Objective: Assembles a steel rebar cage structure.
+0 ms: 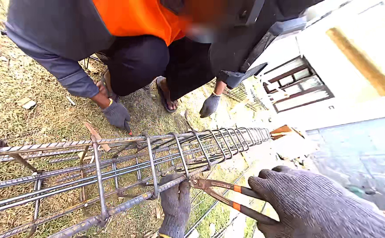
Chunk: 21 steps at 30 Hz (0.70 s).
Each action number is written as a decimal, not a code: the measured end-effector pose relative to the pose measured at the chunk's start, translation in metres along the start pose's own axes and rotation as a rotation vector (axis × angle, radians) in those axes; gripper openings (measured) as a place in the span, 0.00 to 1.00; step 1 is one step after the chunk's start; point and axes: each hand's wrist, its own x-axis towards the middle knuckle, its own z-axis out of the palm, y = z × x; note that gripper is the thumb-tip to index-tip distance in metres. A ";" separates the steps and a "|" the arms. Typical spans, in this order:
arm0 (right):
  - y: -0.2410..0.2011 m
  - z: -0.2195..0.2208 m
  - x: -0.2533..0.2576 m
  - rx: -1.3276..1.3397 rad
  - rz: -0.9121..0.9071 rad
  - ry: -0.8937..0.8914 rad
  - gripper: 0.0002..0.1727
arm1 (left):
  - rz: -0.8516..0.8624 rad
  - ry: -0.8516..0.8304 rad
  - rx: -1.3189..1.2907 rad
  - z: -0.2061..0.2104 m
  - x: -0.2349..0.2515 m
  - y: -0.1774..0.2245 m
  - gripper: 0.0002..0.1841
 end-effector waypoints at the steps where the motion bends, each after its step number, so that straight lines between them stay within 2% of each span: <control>1: -0.003 -0.003 0.000 0.093 0.045 -0.144 0.32 | -0.005 -0.007 0.010 -0.002 -0.002 0.001 0.15; 2: -0.003 -0.002 0.001 0.161 0.062 -0.190 0.29 | -0.001 -0.008 0.015 -0.003 -0.001 0.000 0.15; 3: -0.003 0.001 -0.001 0.164 0.056 -0.159 0.24 | 0.000 -0.013 0.014 -0.003 -0.001 0.001 0.15; 4: -0.002 0.010 -0.007 0.077 0.006 -0.016 0.16 | -0.010 -0.023 0.012 -0.004 -0.003 0.001 0.14; 5: -0.002 0.020 -0.010 -0.071 -0.064 0.199 0.07 | -0.018 -0.031 0.011 -0.005 -0.003 0.002 0.14; 6: 0.000 0.031 -0.008 -0.203 -0.123 0.423 0.07 | -0.024 -0.038 0.010 -0.005 -0.002 0.003 0.15; 7: 0.003 0.037 -0.004 -0.292 -0.163 0.578 0.12 | -0.027 -0.044 0.008 -0.006 -0.002 0.005 0.15; 8: 0.001 0.037 -0.003 -0.316 -0.167 0.623 0.15 | -0.028 -0.047 0.012 -0.006 -0.001 0.007 0.15; 10: -0.009 0.027 -0.007 -0.217 -0.140 0.521 0.18 | -0.042 -0.051 0.012 -0.006 0.000 0.009 0.15; 12: 0.004 0.042 -0.007 -0.037 -0.163 0.396 0.20 | -0.055 -0.049 0.015 -0.006 -0.002 0.009 0.14; 13: 0.007 0.044 -0.009 0.135 -0.142 0.240 0.24 | -0.058 -0.045 0.022 -0.005 -0.001 0.009 0.14; 15: 0.009 0.041 -0.010 0.505 -0.083 -0.116 0.42 | -0.065 -0.049 0.021 -0.004 -0.003 0.010 0.14; 16: 0.010 0.038 -0.009 0.654 -0.043 -0.264 0.44 | -0.062 -0.054 0.019 -0.004 -0.002 0.009 0.15; 17: 0.012 0.035 -0.007 0.779 -0.013 -0.399 0.39 | -0.061 -0.057 0.010 -0.004 -0.002 0.008 0.15; 19: 0.020 0.037 -0.002 0.981 0.003 -0.603 0.19 | -0.070 -0.061 -0.019 -0.005 -0.003 0.008 0.14; 20: 0.024 0.041 0.001 1.078 -0.003 -0.673 0.13 | -0.072 -0.068 -0.039 -0.006 -0.003 0.007 0.14; 21: 0.026 0.045 0.002 1.158 -0.013 -0.721 0.12 | -0.072 -0.079 -0.065 -0.006 -0.003 0.006 0.13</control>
